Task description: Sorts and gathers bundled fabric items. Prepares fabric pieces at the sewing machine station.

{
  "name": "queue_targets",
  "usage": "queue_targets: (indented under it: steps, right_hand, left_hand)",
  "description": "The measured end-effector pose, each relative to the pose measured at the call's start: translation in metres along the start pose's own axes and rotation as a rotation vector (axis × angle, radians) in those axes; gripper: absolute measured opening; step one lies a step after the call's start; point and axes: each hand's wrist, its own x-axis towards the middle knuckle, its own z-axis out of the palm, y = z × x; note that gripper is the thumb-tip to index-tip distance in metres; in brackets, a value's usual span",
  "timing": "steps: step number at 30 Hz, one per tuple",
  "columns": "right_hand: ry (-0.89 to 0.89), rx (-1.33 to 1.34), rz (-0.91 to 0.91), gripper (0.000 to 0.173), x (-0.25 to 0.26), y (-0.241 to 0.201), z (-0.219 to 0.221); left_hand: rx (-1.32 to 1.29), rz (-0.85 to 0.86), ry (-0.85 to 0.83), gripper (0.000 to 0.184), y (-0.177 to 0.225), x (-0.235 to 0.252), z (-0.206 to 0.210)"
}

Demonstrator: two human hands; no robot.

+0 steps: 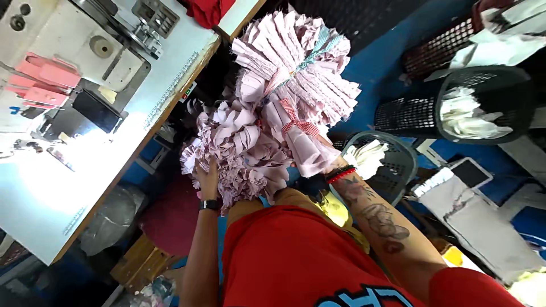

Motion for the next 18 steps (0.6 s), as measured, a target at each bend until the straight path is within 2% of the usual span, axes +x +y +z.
queue_targets:
  steps: [2, 4, 7, 9, 11, 13, 14, 18]
  right_hand:
    - [0.071, -0.004, -0.049, 0.039, 0.0, -0.001, 0.002]
    - [0.179, 0.018, -0.094, 0.032, -0.005, -0.004, 0.014]
    - [0.143, 0.067, -0.054, 0.034, -0.007, -0.011, 0.022]
    - [0.045, -0.073, 0.028, 0.033, -0.002, -0.015, 0.018]
    - [0.012, -0.238, 0.116, 0.04, 0.0, -0.017, 0.029]
    - [-0.038, -0.354, 0.162, 0.038, -0.002, -0.019, 0.046]
    - [-0.064, -0.406, 0.168, 0.036, -0.004, -0.019, 0.053]
    - [-0.092, -0.481, 0.123, 0.04, -0.006, -0.02, 0.063]
  left_hand:
    - [-0.016, -0.008, 0.035, 0.089, -0.009, -0.006, -0.001]
    - [-0.039, 0.062, 0.088, 0.086, -0.016, -0.015, 0.001]
    - [-0.044, 0.401, 0.153, 0.069, -0.002, -0.041, 0.008]
    - [-0.08, 0.509, 0.013, 0.051, 0.026, -0.065, 0.012]
    - [-0.126, 0.435, -0.258, 0.038, 0.063, -0.087, 0.021]
    - [-0.148, 0.332, -0.515, 0.04, 0.092, -0.101, 0.033]
    - [-0.13, 0.309, -0.575, 0.043, 0.103, -0.105, 0.038]
    - [-0.13, 0.258, -0.594, 0.043, 0.12, -0.108, 0.041]
